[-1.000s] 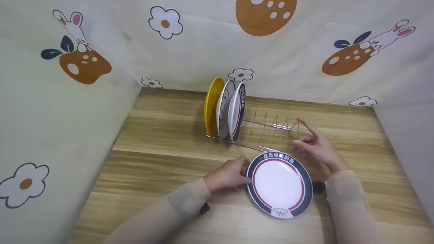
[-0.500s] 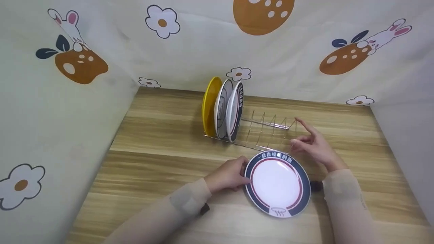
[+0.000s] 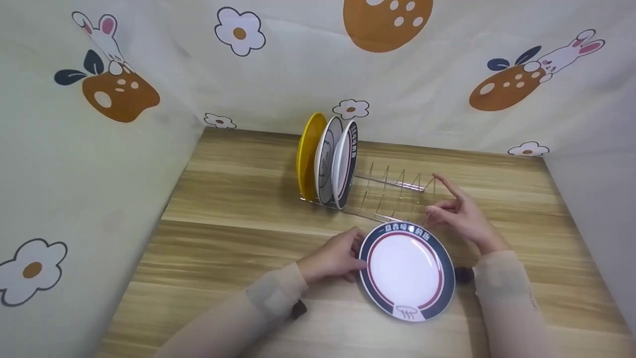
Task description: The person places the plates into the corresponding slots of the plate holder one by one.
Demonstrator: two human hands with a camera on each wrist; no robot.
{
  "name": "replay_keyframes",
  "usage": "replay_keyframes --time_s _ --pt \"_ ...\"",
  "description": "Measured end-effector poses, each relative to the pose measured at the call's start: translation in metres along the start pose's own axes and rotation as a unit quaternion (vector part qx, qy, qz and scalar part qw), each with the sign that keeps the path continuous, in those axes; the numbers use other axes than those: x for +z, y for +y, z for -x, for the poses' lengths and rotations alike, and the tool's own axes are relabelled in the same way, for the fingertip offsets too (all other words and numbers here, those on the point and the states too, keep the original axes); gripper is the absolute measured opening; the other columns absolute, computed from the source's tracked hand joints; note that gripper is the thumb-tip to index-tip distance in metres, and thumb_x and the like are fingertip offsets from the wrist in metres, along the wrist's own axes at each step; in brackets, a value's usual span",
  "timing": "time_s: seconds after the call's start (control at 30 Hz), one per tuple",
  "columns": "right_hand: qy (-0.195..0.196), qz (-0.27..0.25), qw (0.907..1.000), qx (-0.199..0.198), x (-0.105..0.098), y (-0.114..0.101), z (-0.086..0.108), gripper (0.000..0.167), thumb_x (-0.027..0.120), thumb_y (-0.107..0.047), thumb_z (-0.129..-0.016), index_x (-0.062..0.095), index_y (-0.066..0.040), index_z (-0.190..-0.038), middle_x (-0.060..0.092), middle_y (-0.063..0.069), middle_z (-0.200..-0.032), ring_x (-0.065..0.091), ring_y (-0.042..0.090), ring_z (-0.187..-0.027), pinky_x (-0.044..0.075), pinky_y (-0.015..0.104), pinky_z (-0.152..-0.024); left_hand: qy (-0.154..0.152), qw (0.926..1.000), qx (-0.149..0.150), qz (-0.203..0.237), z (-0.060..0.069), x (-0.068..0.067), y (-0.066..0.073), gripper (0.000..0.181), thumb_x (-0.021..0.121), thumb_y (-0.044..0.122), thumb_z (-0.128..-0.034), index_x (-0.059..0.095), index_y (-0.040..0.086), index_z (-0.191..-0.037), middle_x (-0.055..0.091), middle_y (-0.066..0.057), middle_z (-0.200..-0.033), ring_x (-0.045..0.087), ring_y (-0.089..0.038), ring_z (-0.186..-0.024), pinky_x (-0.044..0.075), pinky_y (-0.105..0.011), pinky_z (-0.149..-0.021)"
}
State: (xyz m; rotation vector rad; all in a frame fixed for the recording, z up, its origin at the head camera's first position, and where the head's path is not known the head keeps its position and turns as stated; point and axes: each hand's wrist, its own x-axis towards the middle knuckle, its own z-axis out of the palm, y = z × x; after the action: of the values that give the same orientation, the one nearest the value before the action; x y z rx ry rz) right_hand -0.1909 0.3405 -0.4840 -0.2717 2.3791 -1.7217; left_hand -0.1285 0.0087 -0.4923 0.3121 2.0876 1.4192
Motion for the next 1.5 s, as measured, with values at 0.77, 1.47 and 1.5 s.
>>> replay_keyframes --time_s 0.77,1.47,1.5 --pt "-0.006 -0.012 0.9999 0.004 -0.002 0.001 -0.001 0.089 0.074 -0.015 -0.096 0.022 -0.033 -0.165 0.072 0.034 -0.103 0.078 0.030 -0.084 0.064 0.044 -0.082 -0.091 0.9756 -0.014 0.199 0.006 -0.009 0.005 0.052 0.063 -0.009 -0.0919 0.046 0.016 -0.134 0.062 -0.019 -0.126 0.072 -0.032 -0.097 0.066 -0.042 -0.069" --pt "-0.015 -0.032 0.9994 0.000 -0.001 0.001 -0.003 0.089 0.074 -0.011 -0.095 0.022 -0.030 -0.166 0.071 0.035 -0.103 0.077 0.036 -0.086 0.063 0.050 -0.080 -0.135 0.9659 0.018 0.220 0.024 -0.013 0.014 0.057 0.065 -0.002 -0.0937 0.042 0.019 -0.142 0.071 -0.021 -0.110 0.075 -0.028 -0.093 0.065 -0.043 -0.076" --pt "-0.015 -0.032 0.9994 0.001 -0.001 0.001 -0.003 0.089 0.074 -0.011 -0.095 0.022 -0.030 -0.166 0.071 0.035 -0.103 0.077 0.037 -0.086 0.063 0.050 -0.081 -0.135 0.9657 0.019 0.221 0.024 -0.013 0.015 0.057 0.065 -0.001 -0.0941 0.042 0.020 -0.142 0.071 -0.021 -0.111 0.074 -0.028 -0.095 0.065 -0.044 -0.077"
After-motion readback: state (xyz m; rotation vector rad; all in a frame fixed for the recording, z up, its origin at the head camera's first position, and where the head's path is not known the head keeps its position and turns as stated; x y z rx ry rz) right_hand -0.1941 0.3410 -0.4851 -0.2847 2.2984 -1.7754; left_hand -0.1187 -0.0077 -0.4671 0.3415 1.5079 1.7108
